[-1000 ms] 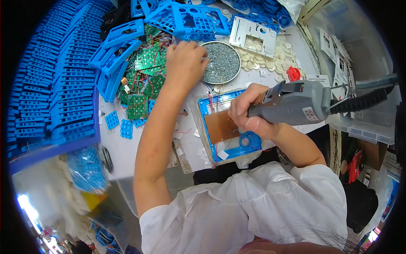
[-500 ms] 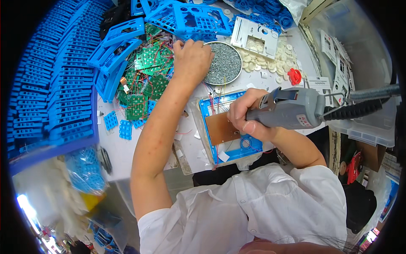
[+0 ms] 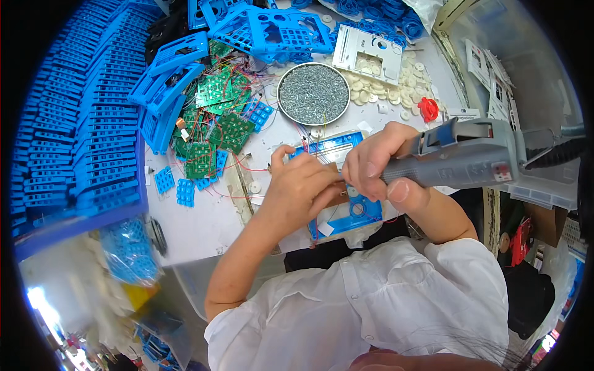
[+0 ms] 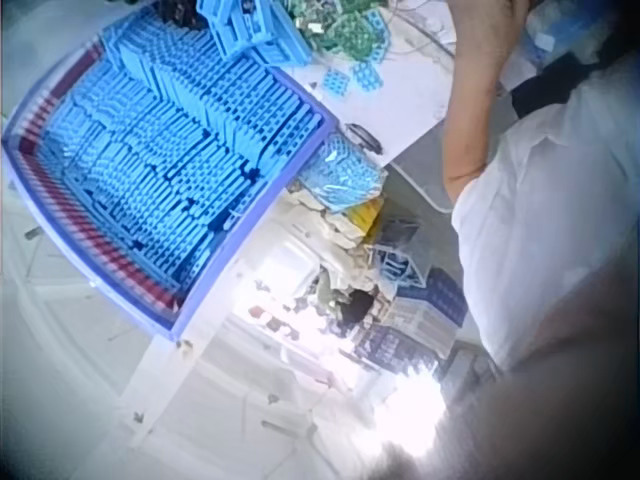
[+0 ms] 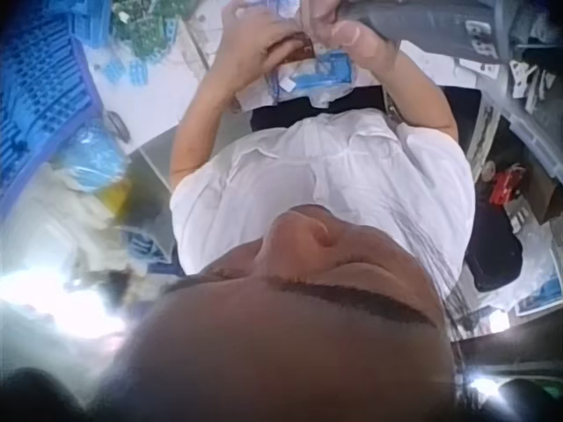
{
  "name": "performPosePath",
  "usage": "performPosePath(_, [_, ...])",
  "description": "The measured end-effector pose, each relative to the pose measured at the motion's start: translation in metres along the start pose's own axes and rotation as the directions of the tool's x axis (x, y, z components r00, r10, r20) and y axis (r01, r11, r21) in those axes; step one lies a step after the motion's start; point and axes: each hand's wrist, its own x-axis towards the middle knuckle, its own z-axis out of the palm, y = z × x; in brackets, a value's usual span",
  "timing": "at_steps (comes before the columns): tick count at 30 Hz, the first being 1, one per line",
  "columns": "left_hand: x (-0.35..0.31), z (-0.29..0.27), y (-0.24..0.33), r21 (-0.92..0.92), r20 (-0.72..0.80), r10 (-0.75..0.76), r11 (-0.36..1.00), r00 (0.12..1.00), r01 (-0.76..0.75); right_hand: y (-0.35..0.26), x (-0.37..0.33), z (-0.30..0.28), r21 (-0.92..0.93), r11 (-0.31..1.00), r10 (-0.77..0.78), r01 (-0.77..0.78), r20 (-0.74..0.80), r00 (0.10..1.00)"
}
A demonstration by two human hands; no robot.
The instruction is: Assembling electronic circuit boards and plastic components into final products using an electric screwdriver.
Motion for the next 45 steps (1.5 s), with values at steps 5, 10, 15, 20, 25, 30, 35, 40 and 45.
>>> performPosePath(5, [-0.008,0.006,0.010,-0.092,-0.099,-0.107,0.991,0.989,0.098,-0.012,0.004,0.008,0.069,0.997,-0.035,0.031,0.057,0.998])
performPosePath(10, [-0.007,0.005,0.016,-0.086,-0.126,-0.094,0.993,0.988,0.083,-0.028,0.003,0.016,0.086,0.996,-0.012,0.006,0.077,0.997])
performPosePath(15, [-0.006,0.007,0.015,-0.079,-0.105,-0.082,0.994,0.991,0.074,-0.023,0.000,0.010,0.101,0.995,-0.034,0.026,0.073,0.997])
performPosePath(20, [-0.001,0.012,0.013,-0.059,-0.139,-0.045,0.998,0.989,0.037,-0.026,-0.001,0.008,0.108,0.994,-0.025,0.020,0.040,0.999])
performPosePath(25, [0.009,0.010,0.017,0.075,-0.142,0.023,0.997,0.990,-0.013,-0.030,0.000,0.006,0.102,0.995,0.011,-0.013,0.024,1.000])
performPosePath(30, [0.025,0.008,0.016,0.130,-0.144,0.094,0.989,0.985,-0.075,-0.027,0.001,-0.004,0.070,0.995,-0.066,0.070,-0.052,0.996])
performPosePath(35, [0.029,0.010,0.014,0.131,-0.175,0.121,0.987,0.977,-0.098,-0.040,0.004,0.000,0.029,0.997,-0.060,0.065,-0.152,0.987])
performPosePath(40, [0.023,0.015,0.014,0.103,-0.196,0.100,0.991,0.975,-0.081,-0.036,0.002,0.007,-0.009,1.000,-0.021,0.020,-0.156,0.988])
performPosePath(45, [0.022,0.014,0.017,0.135,-0.197,0.105,0.988,0.975,-0.079,-0.036,-0.001,0.003,0.034,0.999,-0.036,0.039,-0.078,0.996])
